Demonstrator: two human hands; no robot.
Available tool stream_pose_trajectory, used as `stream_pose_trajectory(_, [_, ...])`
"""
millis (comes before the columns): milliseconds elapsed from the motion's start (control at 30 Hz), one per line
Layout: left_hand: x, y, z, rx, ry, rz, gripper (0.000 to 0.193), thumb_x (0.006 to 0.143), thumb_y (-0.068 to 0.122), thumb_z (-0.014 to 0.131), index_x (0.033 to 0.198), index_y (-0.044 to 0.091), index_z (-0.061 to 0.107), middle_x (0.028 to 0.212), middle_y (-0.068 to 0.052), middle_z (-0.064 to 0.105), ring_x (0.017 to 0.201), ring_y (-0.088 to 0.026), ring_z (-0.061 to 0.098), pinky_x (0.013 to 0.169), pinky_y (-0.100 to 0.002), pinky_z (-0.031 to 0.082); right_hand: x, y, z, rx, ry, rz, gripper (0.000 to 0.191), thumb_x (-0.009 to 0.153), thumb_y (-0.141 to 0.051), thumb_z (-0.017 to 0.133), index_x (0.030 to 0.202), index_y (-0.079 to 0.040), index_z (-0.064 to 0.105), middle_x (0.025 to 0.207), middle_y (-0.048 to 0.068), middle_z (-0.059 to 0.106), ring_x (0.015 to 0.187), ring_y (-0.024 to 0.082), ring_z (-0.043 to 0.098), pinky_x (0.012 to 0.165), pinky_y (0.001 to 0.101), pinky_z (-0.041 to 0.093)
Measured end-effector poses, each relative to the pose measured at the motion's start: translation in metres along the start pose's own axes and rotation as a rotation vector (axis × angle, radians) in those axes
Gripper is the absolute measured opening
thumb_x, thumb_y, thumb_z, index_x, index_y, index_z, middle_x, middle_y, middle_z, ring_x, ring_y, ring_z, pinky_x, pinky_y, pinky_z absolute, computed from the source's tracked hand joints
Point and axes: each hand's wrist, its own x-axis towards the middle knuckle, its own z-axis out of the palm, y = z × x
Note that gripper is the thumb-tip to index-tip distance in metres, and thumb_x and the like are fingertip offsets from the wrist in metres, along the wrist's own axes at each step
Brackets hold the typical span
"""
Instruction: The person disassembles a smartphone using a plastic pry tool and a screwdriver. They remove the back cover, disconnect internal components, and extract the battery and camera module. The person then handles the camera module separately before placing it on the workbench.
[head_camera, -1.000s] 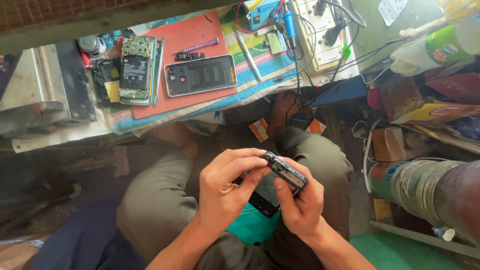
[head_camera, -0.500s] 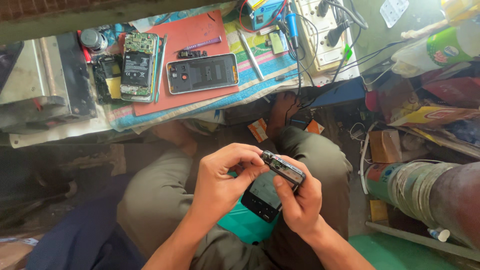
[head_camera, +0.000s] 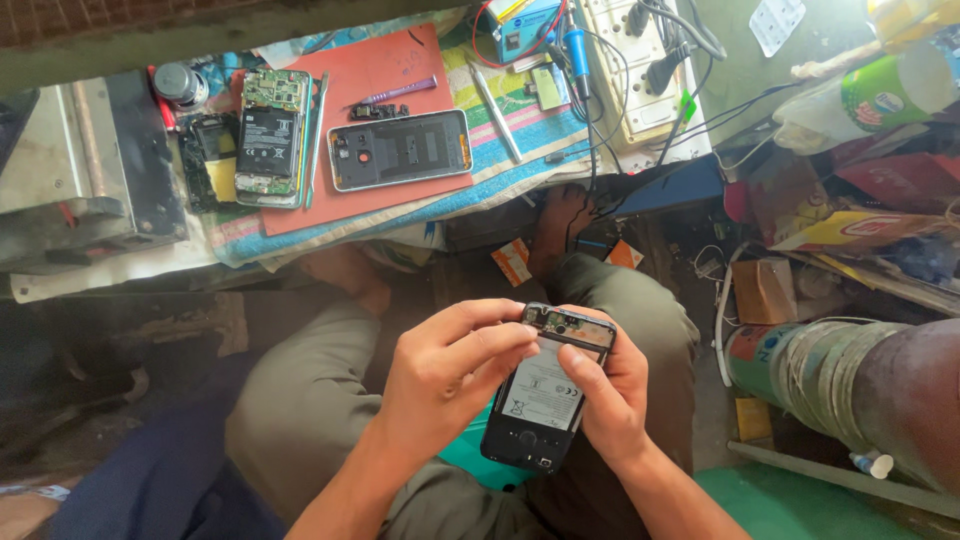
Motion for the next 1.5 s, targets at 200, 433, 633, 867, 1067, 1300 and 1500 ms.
stream_pose_trajectory(200, [0.000,-0.002,0.000,-0.015,-0.020,-0.048,0.017,0.087,0.006,0.082,0.102,0.007,0.074,0.114,-0.009,0.073,0.091,-0.021,0.075,0.074,-0.030,0.060,-0.001,0.001,0.002,-0.035,0.000,-0.023,0.034,0.101,-0.008,0.059,0.131,0.007,0.059,0.118,0.012,0.070,0.106,0.014,0.065,0.095,0.0292,0.052])
stream_pose_trajectory(433, [0.002,-0.002,0.002,-0.035,-0.009,-0.053,0.020,0.087,0.004,0.082,0.105,0.008,0.075,0.128,-0.010,0.068,0.091,-0.017,0.073,0.067,-0.027,0.059,-0.001,0.002,0.004,-0.084,-0.005,-0.041,0.034,0.101,-0.007,0.059,0.132,0.007,0.059,0.118,0.011,0.071,0.106,0.013,0.065,0.094,0.0281,0.052])
stream_pose_trajectory(633, [0.002,-0.003,0.003,0.034,-0.003,0.000,0.023,0.086,0.005,0.083,0.107,0.011,0.076,0.131,-0.009,0.066,0.098,-0.018,0.072,0.068,-0.026,0.058,-0.001,0.001,0.004,-0.118,-0.020,-0.060,0.034,0.101,-0.005,0.059,0.133,0.006,0.059,0.117,0.009,0.070,0.105,0.011,0.064,0.093,0.0259,0.051])
stream_pose_trajectory(867, [-0.001,-0.002,0.009,0.036,0.035,-0.003,0.025,0.085,0.002,0.082,0.109,0.010,0.076,0.131,-0.010,0.068,0.097,-0.018,0.071,0.070,-0.026,0.060,0.001,-0.004,0.009,-0.287,-0.033,-0.140,0.032,0.102,-0.004,0.060,0.133,0.006,0.062,0.107,0.004,0.071,0.093,0.007,0.060,0.083,0.0212,0.049])
stream_pose_trajectory(1067, [-0.001,0.001,0.014,0.032,0.059,-0.017,0.021,0.086,0.002,0.082,0.105,0.007,0.075,0.127,-0.009,0.070,0.096,-0.018,0.071,0.078,-0.029,0.062,0.002,-0.010,0.013,-0.361,-0.046,-0.194,0.031,0.102,-0.005,0.060,0.132,0.006,0.060,0.107,0.005,0.072,0.096,0.008,0.063,0.087,0.0218,0.051])
stream_pose_trajectory(1300, [-0.001,0.005,0.013,0.016,0.069,-0.076,0.018,0.085,0.003,0.081,0.100,0.005,0.073,0.128,-0.010,0.070,0.100,-0.020,0.070,0.083,-0.031,0.060,0.001,-0.009,0.015,-0.416,-0.035,-0.200,0.032,0.103,-0.007,0.062,0.133,0.006,0.061,0.099,0.004,0.071,0.086,0.006,0.059,0.078,0.0199,0.049])
stream_pose_trajectory(1500, [-0.001,0.003,0.012,-0.090,0.060,-0.174,0.014,0.085,0.001,0.080,0.097,0.004,0.072,0.133,-0.010,0.068,0.106,-0.020,0.069,0.075,-0.028,0.060,0.001,-0.010,0.020,-0.438,-0.052,-0.242,0.032,0.103,-0.007,0.060,0.131,0.007,0.060,0.106,0.006,0.072,0.093,0.007,0.063,0.082,0.0211,0.051])
